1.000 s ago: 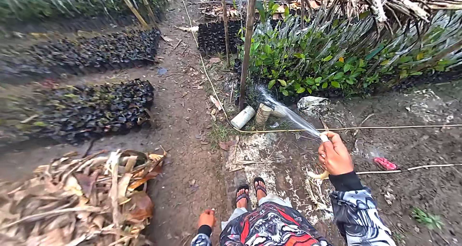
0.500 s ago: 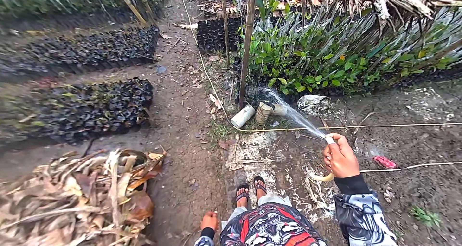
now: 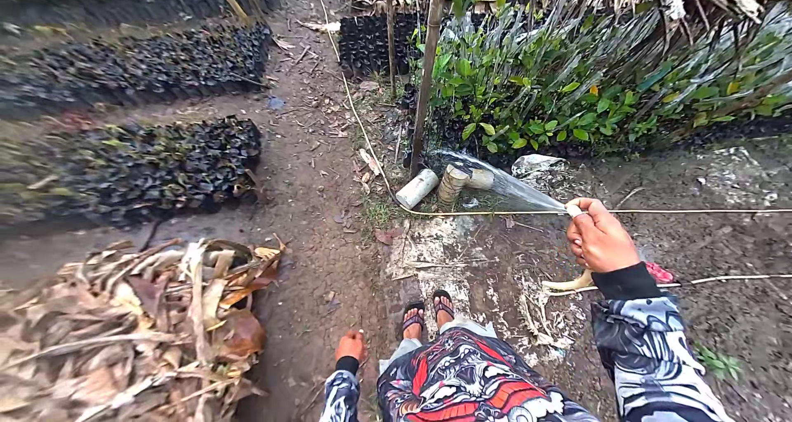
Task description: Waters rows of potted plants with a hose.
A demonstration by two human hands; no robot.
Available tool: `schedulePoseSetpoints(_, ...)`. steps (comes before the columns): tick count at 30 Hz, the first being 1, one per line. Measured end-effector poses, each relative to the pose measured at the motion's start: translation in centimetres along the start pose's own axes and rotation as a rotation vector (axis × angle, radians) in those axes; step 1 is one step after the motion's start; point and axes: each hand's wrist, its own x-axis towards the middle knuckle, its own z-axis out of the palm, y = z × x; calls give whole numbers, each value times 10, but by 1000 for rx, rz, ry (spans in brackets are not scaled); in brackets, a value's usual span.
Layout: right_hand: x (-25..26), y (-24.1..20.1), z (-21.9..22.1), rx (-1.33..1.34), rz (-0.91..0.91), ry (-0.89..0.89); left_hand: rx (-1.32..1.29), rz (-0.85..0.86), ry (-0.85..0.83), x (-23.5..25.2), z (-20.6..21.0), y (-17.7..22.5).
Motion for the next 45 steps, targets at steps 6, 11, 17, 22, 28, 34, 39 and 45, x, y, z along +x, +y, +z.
schedulePoseSetpoints(6,2,-6,4,-10,46,-40,-15,-38,-33,-6,15,-11)
schedulePoseSetpoints(11,4,-6,9,-1,41,-59,-23,-56,-49,-7,21,-17)
schedulePoseSetpoints(17,7,-4,16,-2,28,-54,-52,-67,-35,-2,12,-14)
schedulePoseSetpoints(22,8,-4,22,16,1,-48,-43,-63,-29,1,5,-7)
schedulePoseSetpoints(28,8,5,25,66,-72,-62,-61,-52,-16,3,8,-5)
schedulePoseSetpoints(34,5,13,25,89,-69,-26,-25,-59,-35,1,21,-14)
schedulePoseSetpoints(39,7,18,26,46,-43,14,-49,-77,-45,4,18,-14)
schedulePoseSetpoints(45,7,17,27,26,6,42,-70,-86,-35,14,12,-11)
